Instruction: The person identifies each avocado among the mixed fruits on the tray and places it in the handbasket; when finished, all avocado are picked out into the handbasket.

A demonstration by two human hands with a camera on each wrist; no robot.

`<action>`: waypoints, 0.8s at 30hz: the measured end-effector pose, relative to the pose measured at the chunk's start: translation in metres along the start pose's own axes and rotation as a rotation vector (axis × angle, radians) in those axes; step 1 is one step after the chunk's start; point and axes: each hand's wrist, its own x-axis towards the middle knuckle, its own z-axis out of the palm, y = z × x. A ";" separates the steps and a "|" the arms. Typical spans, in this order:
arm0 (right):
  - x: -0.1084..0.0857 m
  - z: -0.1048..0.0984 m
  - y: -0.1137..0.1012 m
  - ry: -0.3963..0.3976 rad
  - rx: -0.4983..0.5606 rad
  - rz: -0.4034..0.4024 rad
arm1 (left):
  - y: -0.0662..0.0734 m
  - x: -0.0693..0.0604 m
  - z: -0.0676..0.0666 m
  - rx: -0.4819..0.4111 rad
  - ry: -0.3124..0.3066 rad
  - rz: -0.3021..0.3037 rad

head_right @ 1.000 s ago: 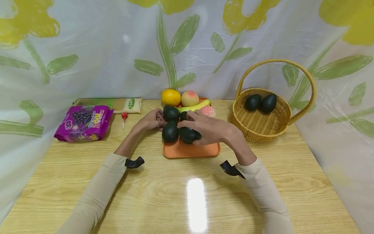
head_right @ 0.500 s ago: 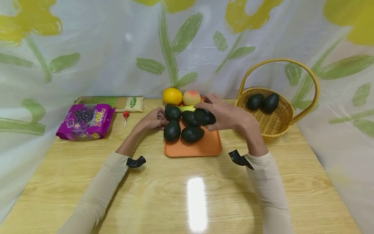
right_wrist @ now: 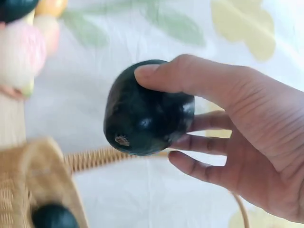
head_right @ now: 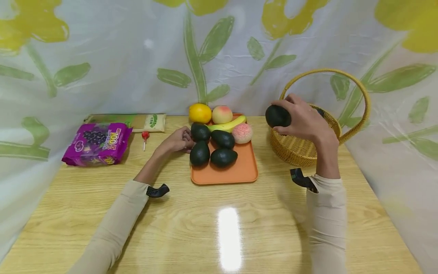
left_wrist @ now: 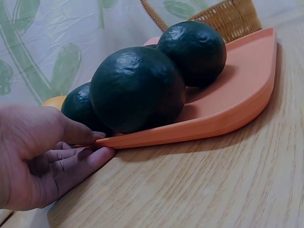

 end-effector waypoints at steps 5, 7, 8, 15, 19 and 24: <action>-0.013 -0.011 0.032 0.049 -0.013 0.112 | 0.001 0.002 0.001 -0.008 0.001 0.013; -0.017 -0.013 0.044 0.059 -0.011 0.152 | 0.002 0.002 0.001 -0.027 0.000 0.011; -0.018 -0.014 0.051 0.056 -0.003 0.170 | 0.003 0.002 0.001 -0.028 0.001 0.011; -0.022 -0.015 0.088 -0.038 0.001 0.340 | -0.001 0.001 -0.001 -0.023 0.000 -0.016; -0.024 -0.012 0.108 -0.090 -0.039 0.395 | 0.000 0.002 -0.002 -0.025 -0.002 0.002; -0.025 0.000 0.133 -0.182 -0.109 0.422 | -0.003 0.002 -0.002 -0.034 -0.003 -0.007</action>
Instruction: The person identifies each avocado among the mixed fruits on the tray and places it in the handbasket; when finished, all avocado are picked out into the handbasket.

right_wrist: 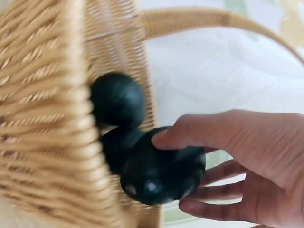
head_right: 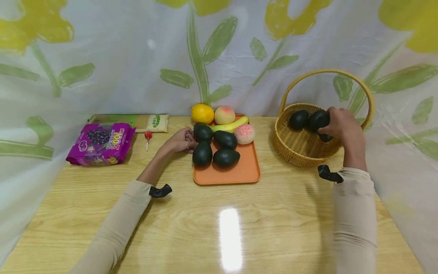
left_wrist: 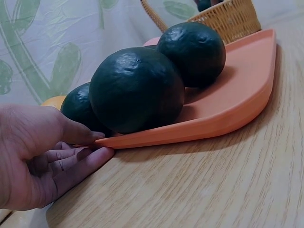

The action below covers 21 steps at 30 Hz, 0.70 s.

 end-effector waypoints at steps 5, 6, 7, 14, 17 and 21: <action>0.005 0.015 0.013 -0.022 -0.008 0.019 | -0.001 -0.002 0.002 0.011 0.009 0.014; 0.005 0.017 0.014 -0.023 -0.012 0.025 | -0.001 -0.002 0.002 0.022 0.013 0.022; 0.006 0.019 0.015 -0.024 -0.014 0.026 | 0.000 -0.002 0.002 0.033 0.018 0.028; 0.011 0.032 0.021 -0.077 -0.056 0.077 | 0.000 -0.002 0.003 0.041 0.004 0.029; 0.014 0.035 0.020 -0.086 -0.052 0.080 | 0.000 -0.003 0.001 0.011 0.000 0.020; 0.014 0.034 0.018 -0.111 -0.049 0.078 | 0.001 -0.003 -0.001 0.017 0.000 0.023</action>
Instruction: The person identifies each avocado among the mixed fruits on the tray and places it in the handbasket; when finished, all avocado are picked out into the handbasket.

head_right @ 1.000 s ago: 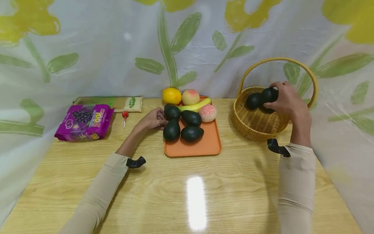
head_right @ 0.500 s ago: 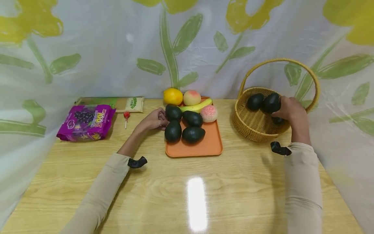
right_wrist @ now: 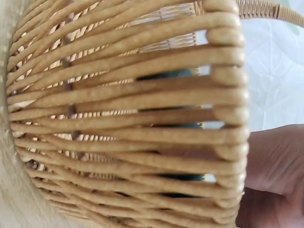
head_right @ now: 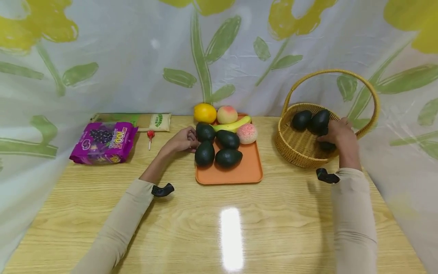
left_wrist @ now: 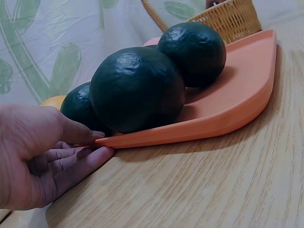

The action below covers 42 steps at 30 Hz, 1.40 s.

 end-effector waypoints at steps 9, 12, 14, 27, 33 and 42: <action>-0.008 -0.007 -0.007 -0.041 0.038 0.001 | -0.001 0.002 0.000 -0.014 0.002 -0.005; -0.009 -0.006 -0.008 -0.019 0.060 0.000 | -0.002 0.000 -0.001 0.008 0.004 -0.003; -0.008 -0.005 -0.009 -0.021 0.074 -0.006 | -0.002 -0.001 -0.002 0.026 0.008 -0.001; -0.014 -0.011 -0.015 0.074 0.105 -0.033 | -0.003 0.001 0.000 0.019 0.010 0.008; -0.023 -0.019 -0.029 0.186 0.169 -0.086 | -0.004 0.000 0.002 0.000 0.005 -0.012; -0.043 -0.032 -0.054 0.366 0.312 -0.116 | -0.001 -0.001 0.002 -0.018 -0.007 -0.005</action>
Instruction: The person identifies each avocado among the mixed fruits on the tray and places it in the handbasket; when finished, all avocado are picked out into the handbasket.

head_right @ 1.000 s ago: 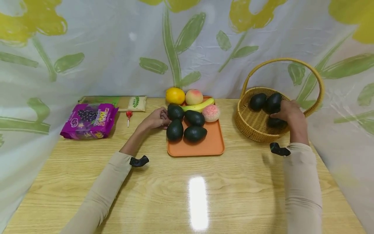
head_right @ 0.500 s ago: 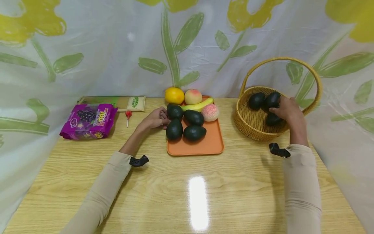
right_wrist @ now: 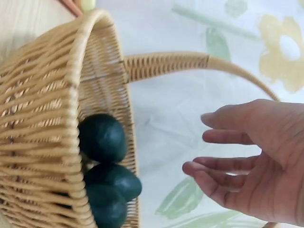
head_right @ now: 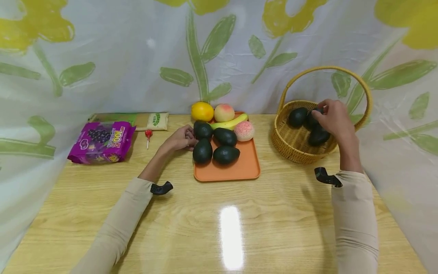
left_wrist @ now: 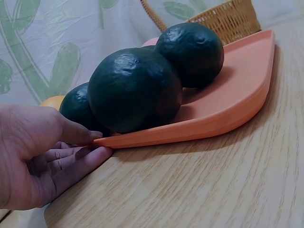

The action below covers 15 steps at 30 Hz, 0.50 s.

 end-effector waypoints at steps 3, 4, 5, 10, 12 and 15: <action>-0.002 -0.003 -0.008 0.051 0.028 -0.015 | 0.001 0.002 0.001 0.020 0.008 0.001; -0.002 -0.003 -0.010 0.068 0.026 -0.019 | 0.001 0.003 0.002 0.025 0.011 -0.002; -0.002 -0.004 -0.012 0.084 0.034 -0.027 | 0.001 0.003 0.002 0.030 0.012 -0.006; -0.004 -0.005 -0.025 0.155 0.045 -0.058 | 0.001 0.003 0.002 0.014 0.009 -0.018; -0.005 -0.006 -0.030 0.163 0.046 -0.079 | 0.001 0.003 0.002 0.009 0.008 -0.021; -0.007 -0.008 -0.035 0.161 0.044 -0.102 | 0.000 0.004 0.001 0.011 0.011 -0.018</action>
